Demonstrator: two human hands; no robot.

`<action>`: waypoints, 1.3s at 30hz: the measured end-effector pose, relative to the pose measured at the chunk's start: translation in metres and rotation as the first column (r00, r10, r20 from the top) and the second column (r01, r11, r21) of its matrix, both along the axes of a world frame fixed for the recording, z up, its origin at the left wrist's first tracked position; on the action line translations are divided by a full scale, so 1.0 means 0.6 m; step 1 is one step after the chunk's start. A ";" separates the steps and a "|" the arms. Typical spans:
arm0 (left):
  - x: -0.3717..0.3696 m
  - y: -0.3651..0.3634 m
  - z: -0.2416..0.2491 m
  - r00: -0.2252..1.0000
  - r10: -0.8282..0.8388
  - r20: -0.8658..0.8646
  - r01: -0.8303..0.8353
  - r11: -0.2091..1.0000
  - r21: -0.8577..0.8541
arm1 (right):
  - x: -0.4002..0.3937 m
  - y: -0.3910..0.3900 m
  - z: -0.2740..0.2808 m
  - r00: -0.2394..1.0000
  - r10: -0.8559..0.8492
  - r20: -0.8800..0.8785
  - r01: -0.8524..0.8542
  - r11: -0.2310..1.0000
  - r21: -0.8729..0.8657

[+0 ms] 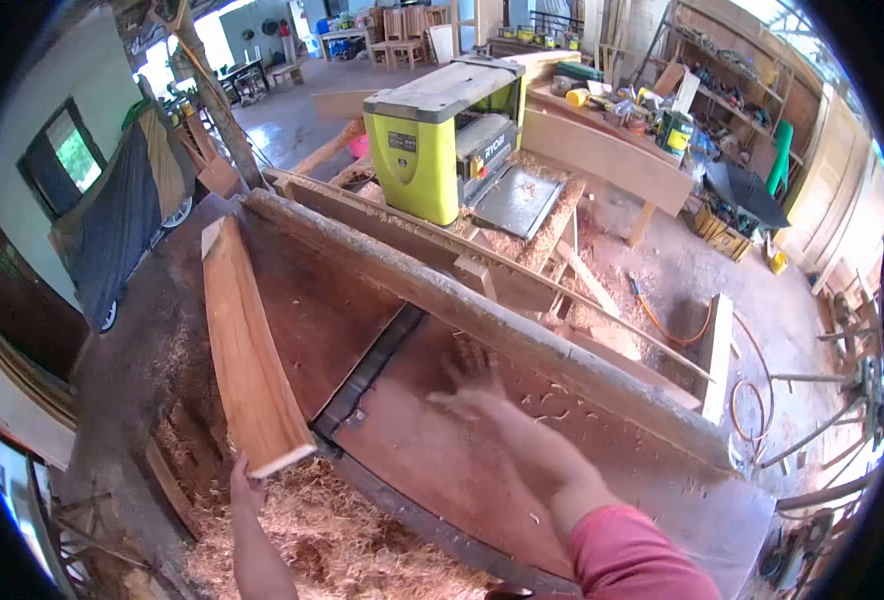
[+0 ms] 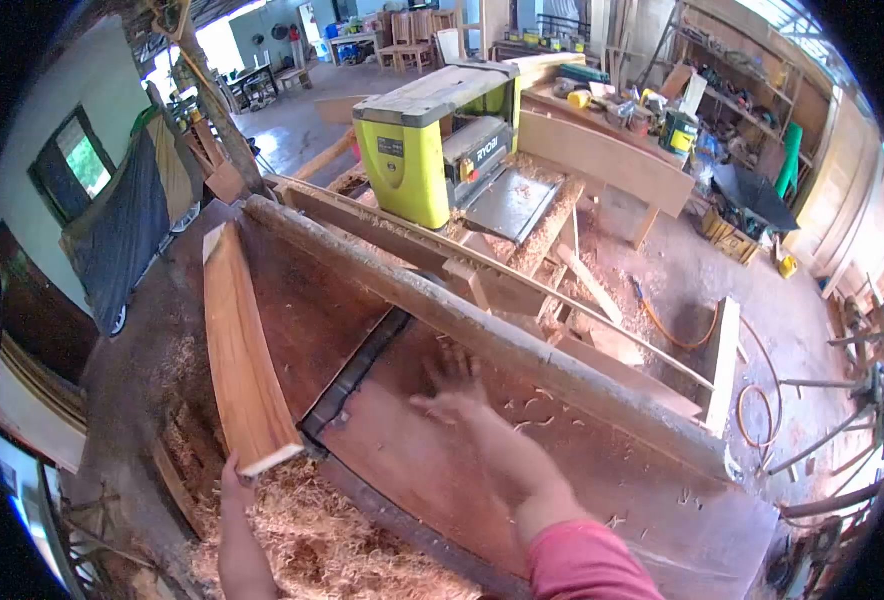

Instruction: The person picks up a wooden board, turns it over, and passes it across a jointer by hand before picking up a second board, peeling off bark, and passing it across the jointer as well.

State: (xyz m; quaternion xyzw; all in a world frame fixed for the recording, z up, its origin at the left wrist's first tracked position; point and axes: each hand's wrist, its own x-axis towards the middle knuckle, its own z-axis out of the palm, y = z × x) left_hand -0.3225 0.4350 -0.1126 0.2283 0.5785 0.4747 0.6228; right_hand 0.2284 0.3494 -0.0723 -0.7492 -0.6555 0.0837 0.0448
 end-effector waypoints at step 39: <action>0.036 -1.525 0.316 0.533 -0.552 -0.641 0.420 0.831 -0.366 | -0.392 -0.947 -0.197 -0.475 -0.467 -0.746 0.349 0.678 -0.646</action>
